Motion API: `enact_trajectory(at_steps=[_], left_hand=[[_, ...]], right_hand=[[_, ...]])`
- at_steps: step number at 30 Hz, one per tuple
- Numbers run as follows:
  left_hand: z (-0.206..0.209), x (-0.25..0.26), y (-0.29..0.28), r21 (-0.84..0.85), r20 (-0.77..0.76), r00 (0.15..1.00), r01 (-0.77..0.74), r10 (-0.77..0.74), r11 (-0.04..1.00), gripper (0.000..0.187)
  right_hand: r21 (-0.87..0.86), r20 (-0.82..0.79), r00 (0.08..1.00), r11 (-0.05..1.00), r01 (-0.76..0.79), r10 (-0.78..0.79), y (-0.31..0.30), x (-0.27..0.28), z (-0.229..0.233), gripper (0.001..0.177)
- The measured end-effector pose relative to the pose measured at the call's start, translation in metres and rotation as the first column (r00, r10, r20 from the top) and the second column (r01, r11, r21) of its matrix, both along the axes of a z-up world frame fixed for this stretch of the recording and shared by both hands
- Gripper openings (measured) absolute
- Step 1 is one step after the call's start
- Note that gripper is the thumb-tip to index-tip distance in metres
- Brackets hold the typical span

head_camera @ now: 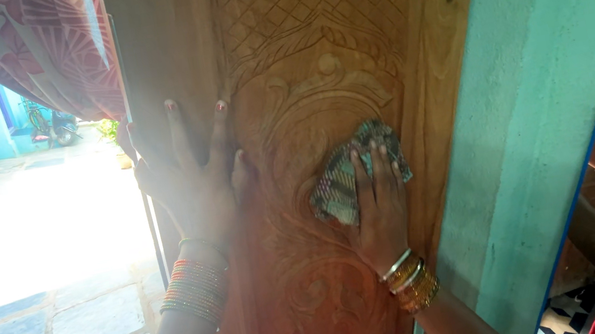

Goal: The person wipes a carved wooden door using a cloth, moving their hands across the decorative patterns and the flat surfaces of the door frame.

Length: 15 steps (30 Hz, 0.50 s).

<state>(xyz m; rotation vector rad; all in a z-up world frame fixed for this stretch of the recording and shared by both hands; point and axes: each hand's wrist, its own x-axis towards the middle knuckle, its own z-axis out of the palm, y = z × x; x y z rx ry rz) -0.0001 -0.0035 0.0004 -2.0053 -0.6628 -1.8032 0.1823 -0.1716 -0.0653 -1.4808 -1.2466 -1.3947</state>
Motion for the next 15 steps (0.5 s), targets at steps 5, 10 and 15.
enact_trajectory(at_steps=[5, 10, 15], left_hand=[[-0.002, 0.002, 0.003, 0.017, 0.018, 1.0, 0.011, -0.011, 1.0, 0.068], [-0.004, 0.001, 0.002, 0.031, 0.031, 0.999, 0.024, -0.025, 0.999, 0.068], [-0.002, -0.001, 0.001, 0.023, 0.012, 1.0, 0.004, -0.005, 1.0, 0.07]], right_hand=[[0.006, 0.0, 0.998, 0.998, -0.057, 0.057, 0.017, -0.002, 0.034, 0.081], [-0.028, 0.105, 0.992, 0.998, -0.061, 0.063, 0.029, -0.017, 0.028, 0.091], [-0.095, 0.077, 0.996, 0.995, -0.026, 0.033, 0.024, -0.026, 0.021, 0.088]])
